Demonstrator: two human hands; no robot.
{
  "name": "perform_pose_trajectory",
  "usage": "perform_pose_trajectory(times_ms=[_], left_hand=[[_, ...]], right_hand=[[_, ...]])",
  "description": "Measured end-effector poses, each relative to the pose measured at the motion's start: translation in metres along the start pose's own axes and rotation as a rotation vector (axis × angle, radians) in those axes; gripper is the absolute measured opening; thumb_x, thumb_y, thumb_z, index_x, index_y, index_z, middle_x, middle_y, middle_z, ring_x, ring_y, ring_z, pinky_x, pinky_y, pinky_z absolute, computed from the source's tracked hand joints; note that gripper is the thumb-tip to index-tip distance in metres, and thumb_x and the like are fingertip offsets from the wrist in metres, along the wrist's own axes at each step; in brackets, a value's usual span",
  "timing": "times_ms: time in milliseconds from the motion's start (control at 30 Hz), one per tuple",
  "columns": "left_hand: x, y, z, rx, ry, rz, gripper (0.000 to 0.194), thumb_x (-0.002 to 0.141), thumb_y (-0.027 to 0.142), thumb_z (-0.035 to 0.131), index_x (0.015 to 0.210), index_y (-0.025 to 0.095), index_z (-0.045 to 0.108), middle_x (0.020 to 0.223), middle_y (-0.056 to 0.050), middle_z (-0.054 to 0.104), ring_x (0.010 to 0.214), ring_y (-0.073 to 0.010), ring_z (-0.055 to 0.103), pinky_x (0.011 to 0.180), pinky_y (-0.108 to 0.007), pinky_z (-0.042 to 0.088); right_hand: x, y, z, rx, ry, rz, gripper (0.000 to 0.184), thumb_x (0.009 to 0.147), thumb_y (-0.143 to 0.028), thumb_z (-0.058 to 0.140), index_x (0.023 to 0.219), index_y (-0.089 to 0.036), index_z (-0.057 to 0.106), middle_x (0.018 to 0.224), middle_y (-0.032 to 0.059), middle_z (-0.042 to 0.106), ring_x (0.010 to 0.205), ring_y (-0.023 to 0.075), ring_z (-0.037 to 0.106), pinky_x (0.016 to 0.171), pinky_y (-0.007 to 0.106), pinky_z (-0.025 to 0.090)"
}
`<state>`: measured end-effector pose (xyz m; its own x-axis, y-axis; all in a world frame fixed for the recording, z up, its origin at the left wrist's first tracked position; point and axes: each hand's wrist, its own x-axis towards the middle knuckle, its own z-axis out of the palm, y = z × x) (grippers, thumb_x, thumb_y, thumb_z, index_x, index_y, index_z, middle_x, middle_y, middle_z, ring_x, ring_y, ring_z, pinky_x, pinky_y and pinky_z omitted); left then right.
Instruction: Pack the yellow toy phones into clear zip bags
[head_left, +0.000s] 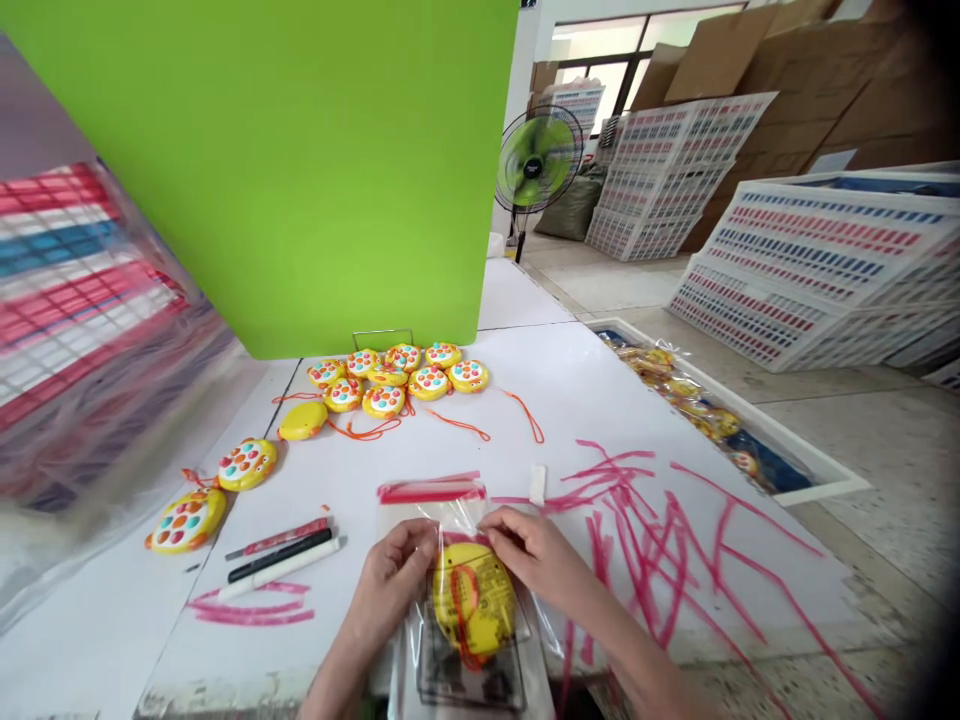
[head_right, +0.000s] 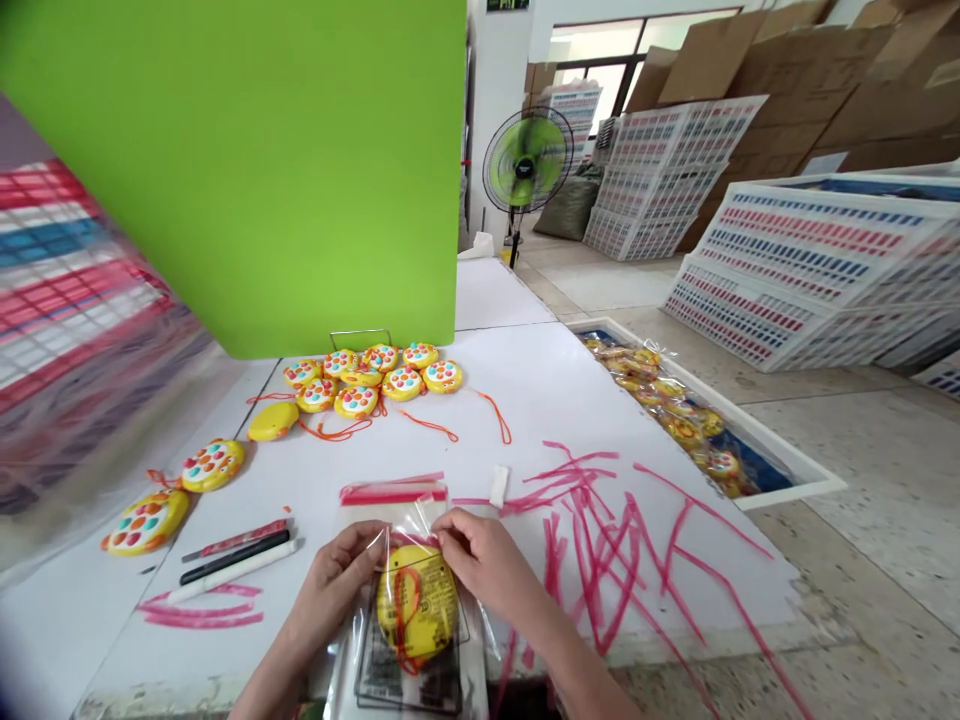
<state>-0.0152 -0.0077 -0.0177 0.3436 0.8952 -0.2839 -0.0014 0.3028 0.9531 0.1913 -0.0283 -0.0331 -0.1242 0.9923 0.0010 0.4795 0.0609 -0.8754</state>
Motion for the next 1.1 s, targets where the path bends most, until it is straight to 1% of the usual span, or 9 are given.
perform_pose_trajectory(times_ms=[133, 267, 400, 500, 733, 833, 933, 1033, 1100], left_hand=[[0.002, -0.005, -0.005, -0.018, 0.002, 0.005, 0.044, 0.075, 0.048, 0.067, 0.103, 0.014, 0.065, 0.092, -0.008, 0.071, 0.084, -0.021, 0.064, 0.075, -0.029, 0.049], [0.006, -0.011, -0.008, -0.166, -0.03, -0.039, 0.049, 0.075, 0.045, 0.067, 0.113, 0.015, 0.063, 0.094, -0.01, 0.072, 0.087, -0.0237, 0.066, 0.079, -0.034, 0.05], [0.006, -0.014, -0.009, -0.231, -0.021, -0.035, 0.026, 0.073, 0.034, 0.067, 0.09, 0.014, 0.07, 0.093, -0.01, 0.073, 0.086, -0.0233, 0.066, 0.08, -0.032, 0.048], [0.006, -0.012, -0.009, -0.254, -0.041, -0.016, 0.008, 0.07, 0.021, 0.063, 0.07, 0.014, 0.067, 0.083, -0.007, 0.073, 0.081, -0.021, 0.065, 0.073, -0.028, 0.047], [0.003, -0.004, -0.006, -0.314, -0.022, -0.015, 0.006, 0.067, 0.021, 0.06, 0.064, 0.017, 0.057, 0.064, -0.001, 0.065, 0.062, -0.015, 0.058, 0.061, -0.023, 0.043], [0.003, -0.006, -0.007, -0.303, -0.012, -0.015, 0.009, 0.069, 0.024, 0.06, 0.065, 0.017, 0.058, 0.063, -0.001, 0.064, 0.06, -0.0149, 0.057, 0.058, -0.022, 0.041], [0.004, -0.008, -0.01, -0.358, -0.059, -0.004, 0.014, 0.073, 0.028, 0.062, 0.074, 0.014, 0.063, 0.071, -0.004, 0.067, 0.065, -0.0159, 0.06, 0.06, -0.023, 0.043], [0.004, -0.01, -0.012, -0.387, -0.107, 0.012, 0.023, 0.08, 0.035, 0.062, 0.084, 0.013, 0.065, 0.081, -0.008, 0.07, 0.07, -0.0169, 0.062, 0.065, -0.025, 0.045], [0.004, -0.012, -0.012, -0.361, -0.089, 0.012, 0.026, 0.081, 0.038, 0.063, 0.083, 0.013, 0.065, 0.079, -0.007, 0.07, 0.069, -0.0162, 0.062, 0.065, -0.024, 0.046]], right_hand=[[-0.002, 0.015, -0.006, 0.201, -0.001, 0.05, 0.017, 0.083, -0.023, 0.049, 0.091, -0.017, 0.062, 0.074, 0.0007, 0.064, 0.067, 0.0131, 0.059, 0.062, 0.025, 0.046], [-0.007, 0.019, -0.017, 0.355, 0.058, 0.066, 0.023, 0.081, -0.027, 0.054, 0.099, -0.016, 0.063, 0.066, -0.0013, 0.063, 0.058, 0.0118, 0.057, 0.057, 0.024, 0.046], [-0.01, 0.015, -0.023, 0.399, 0.059, 0.084, 0.018, 0.078, -0.026, 0.055, 0.086, -0.017, 0.069, 0.074, 0.0028, 0.069, 0.064, 0.014, 0.062, 0.06, 0.026, 0.049], [-0.009, 0.012, -0.025, 0.35, 0.074, 0.085, 0.017, 0.073, -0.019, 0.053, 0.072, -0.018, 0.07, 0.07, 0.0017, 0.07, 0.065, 0.0145, 0.061, 0.062, 0.026, 0.047], [-0.007, 0.015, -0.027, 0.396, 0.046, 0.076, 0.013, 0.067, -0.015, 0.052, 0.063, -0.018, 0.064, 0.067, 0.001, 0.067, 0.064, 0.0139, 0.058, 0.061, 0.026, 0.045], [-0.008, 0.017, -0.026, 0.379, 0.001, 0.046, 0.013, 0.069, -0.014, 0.05, 0.065, -0.018, 0.062, 0.067, 0.0012, 0.065, 0.064, 0.0135, 0.057, 0.061, 0.025, 0.043], [-0.01, 0.017, -0.027, 0.3, -0.05, 0.039, 0.014, 0.076, -0.015, 0.048, 0.073, -0.017, 0.062, 0.072, 0.0022, 0.065, 0.068, 0.0136, 0.057, 0.064, 0.025, 0.043], [-0.013, 0.016, -0.031, 0.271, -0.122, 0.039, 0.017, 0.085, -0.025, 0.048, 0.085, -0.017, 0.064, 0.081, 0.0039, 0.065, 0.076, 0.0154, 0.058, 0.069, 0.027, 0.044], [-0.014, 0.016, -0.032, 0.31, -0.158, 0.038, 0.024, 0.089, -0.035, 0.047, 0.09, -0.017, 0.063, 0.085, 0.0042, 0.063, 0.078, 0.0157, 0.057, 0.07, 0.027, 0.044]])
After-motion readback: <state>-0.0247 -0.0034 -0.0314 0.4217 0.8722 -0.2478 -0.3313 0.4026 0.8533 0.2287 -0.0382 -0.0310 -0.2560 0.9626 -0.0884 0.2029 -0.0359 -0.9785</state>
